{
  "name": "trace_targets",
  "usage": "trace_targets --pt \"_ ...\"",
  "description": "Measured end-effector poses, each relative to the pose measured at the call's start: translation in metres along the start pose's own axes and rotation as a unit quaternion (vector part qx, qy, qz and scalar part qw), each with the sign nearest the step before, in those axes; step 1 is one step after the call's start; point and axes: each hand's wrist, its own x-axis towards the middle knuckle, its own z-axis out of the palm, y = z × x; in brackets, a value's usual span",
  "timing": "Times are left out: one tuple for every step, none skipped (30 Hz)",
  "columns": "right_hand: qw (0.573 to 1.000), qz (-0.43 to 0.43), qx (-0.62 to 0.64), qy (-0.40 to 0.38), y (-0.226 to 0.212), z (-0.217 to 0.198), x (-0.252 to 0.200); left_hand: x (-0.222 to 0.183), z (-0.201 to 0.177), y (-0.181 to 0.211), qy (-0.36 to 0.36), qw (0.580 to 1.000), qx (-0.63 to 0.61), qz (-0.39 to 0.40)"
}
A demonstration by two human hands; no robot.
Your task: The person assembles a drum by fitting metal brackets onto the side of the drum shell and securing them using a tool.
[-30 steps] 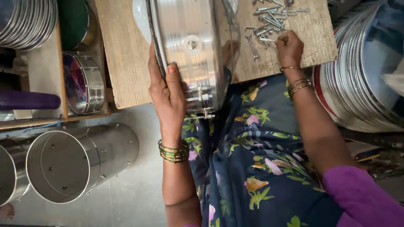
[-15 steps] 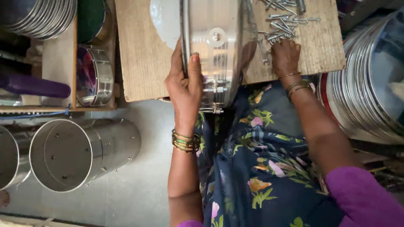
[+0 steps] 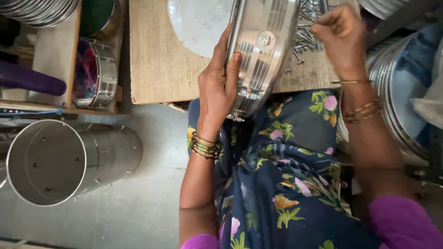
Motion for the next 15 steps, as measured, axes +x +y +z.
trace_targets --pt "0.999 -0.019 0.039 -0.019 -0.032 -0.001 0.003 0.0 0.001 0.0 0.0 1.0 0.001 -0.001" --pt "0.997 -0.038 0.056 -0.036 -0.063 -0.002 0.006 0.001 0.001 -0.001 0.001 1.0 0.003 -0.002" --pt "0.994 -0.056 0.074 -0.054 -0.091 -0.003 0.008 0.002 0.002 -0.001 0.007 1.0 -0.005 0.015" --pt "0.992 -0.074 0.067 -0.073 -0.112 0.004 0.011 0.001 0.002 -0.002 0.012 0.999 -0.013 0.029" --pt "0.99 -0.092 0.062 -0.092 -0.13 0.009 0.014 0.0 0.003 -0.002 0.018 0.999 -0.021 0.043" --pt "0.987 -0.111 0.033 -0.112 -0.142 0.015 0.019 0.0 0.004 -0.002 0.025 0.997 -0.029 0.061" --pt "0.983 -0.13 0.004 -0.132 -0.152 0.02 0.024 -0.001 0.005 -0.002 0.032 0.996 -0.038 0.078" --pt "0.977 -0.15 -0.026 -0.152 -0.16 0.024 0.029 0.0 0.005 0.0 0.026 0.997 -0.035 0.066" --pt "0.969 -0.169 -0.056 -0.171 -0.166 0.029 0.034 0.0 0.005 0.001 0.021 0.998 -0.032 0.054" --pt "0.964 -0.179 -0.075 -0.183 -0.169 0.035 0.036 0.0 0.004 0.002 0.001 1.0 -0.018 0.011" --pt "0.958 -0.188 -0.095 -0.196 -0.173 0.041 0.038 0.001 0.003 0.004 -0.02 0.999 -0.005 -0.031" --pt "0.955 -0.189 -0.104 -0.201 -0.174 0.049 0.04 0.001 0.002 0.004 -0.015 0.999 -0.02 -0.02" --pt "0.954 -0.184 -0.119 -0.204 -0.177 0.056 0.042 0.001 0.002 0.005 -0.01 0.999 -0.035 -0.009" --pt "0.952 -0.179 -0.135 -0.207 -0.179 0.062 0.044 0.001 0.001 0.005 -0.006 0.999 -0.05 0.001" --pt "0.951 -0.168 -0.157 -0.207 -0.182 0.068 0.047 0.001 0.001 0.004 -0.002 0.999 -0.048 0.01"
